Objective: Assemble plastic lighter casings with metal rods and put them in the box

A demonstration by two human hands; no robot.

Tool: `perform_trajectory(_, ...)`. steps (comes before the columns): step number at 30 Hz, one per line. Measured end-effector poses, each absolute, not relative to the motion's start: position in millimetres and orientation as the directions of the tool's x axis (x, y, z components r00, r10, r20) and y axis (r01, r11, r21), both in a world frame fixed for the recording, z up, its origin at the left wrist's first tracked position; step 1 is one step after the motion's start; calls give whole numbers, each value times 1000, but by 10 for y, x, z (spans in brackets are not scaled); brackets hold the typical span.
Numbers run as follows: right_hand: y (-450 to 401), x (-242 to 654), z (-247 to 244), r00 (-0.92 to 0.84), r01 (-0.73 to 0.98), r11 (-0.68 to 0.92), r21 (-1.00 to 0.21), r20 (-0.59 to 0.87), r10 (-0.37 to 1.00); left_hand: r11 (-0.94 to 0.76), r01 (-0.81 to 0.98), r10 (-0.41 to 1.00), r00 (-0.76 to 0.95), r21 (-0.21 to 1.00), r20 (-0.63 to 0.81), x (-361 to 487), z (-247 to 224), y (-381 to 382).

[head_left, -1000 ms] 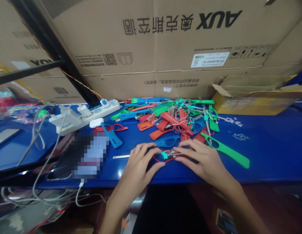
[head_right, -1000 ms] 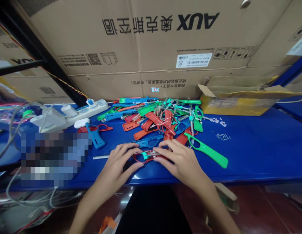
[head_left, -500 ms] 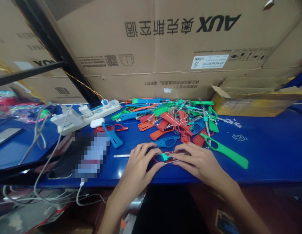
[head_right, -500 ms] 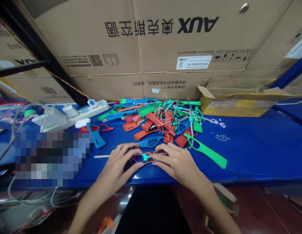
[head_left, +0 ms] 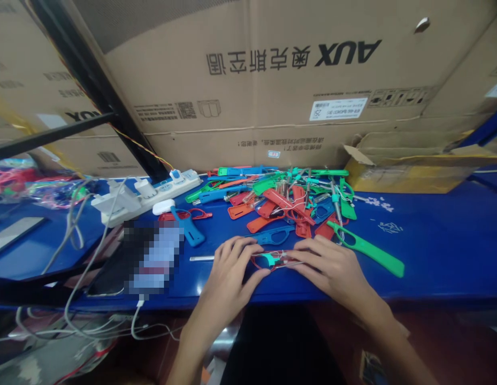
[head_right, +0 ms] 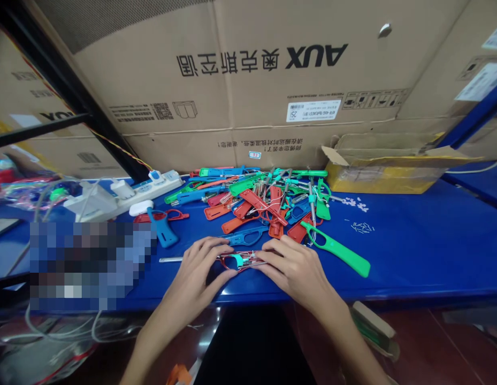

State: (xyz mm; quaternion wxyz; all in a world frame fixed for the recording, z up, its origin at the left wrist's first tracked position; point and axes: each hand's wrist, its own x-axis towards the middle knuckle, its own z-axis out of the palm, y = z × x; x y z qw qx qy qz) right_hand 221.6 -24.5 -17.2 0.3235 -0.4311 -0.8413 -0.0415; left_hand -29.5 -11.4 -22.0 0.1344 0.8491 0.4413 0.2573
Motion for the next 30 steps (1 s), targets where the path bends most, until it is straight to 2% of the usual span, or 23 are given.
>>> perform_trajectory(14, -243, 2244, -222, -440, 726, 648, -231, 567, 696, -626, 674, 780, 550, 392, 300, -262, -175, -106)
perform_trajectory(17, -182, 2258, -171, -270, 793, 545, -271, 646, 714, -631, 652, 776, 533, 419, 338, -284, -192, -108)
perform_trajectory(20, -38, 2297, -113, -63, 900, 318, -299, 633, 772, -613, 629, 790, 491, 478, 368, -316, -210, -109)
perform_trajectory(23, 124, 2330, -98, -22, 982, 122, -143, 557, 830, -582, 585, 813, 436, 564, 386, -340, -218, -110)
perform_trajectory(26, 226, 2361, -89, -83, 991, 126, -53, 498, 863, -546, 540, 837, 389, 640, 386, -349, -212, -119)
perform_trajectory(30, 213, 2481, 101, -10, 990, 87, -114, 553, 833, -509, 488, 859, 340, 709, 383, -355, -188, -141)
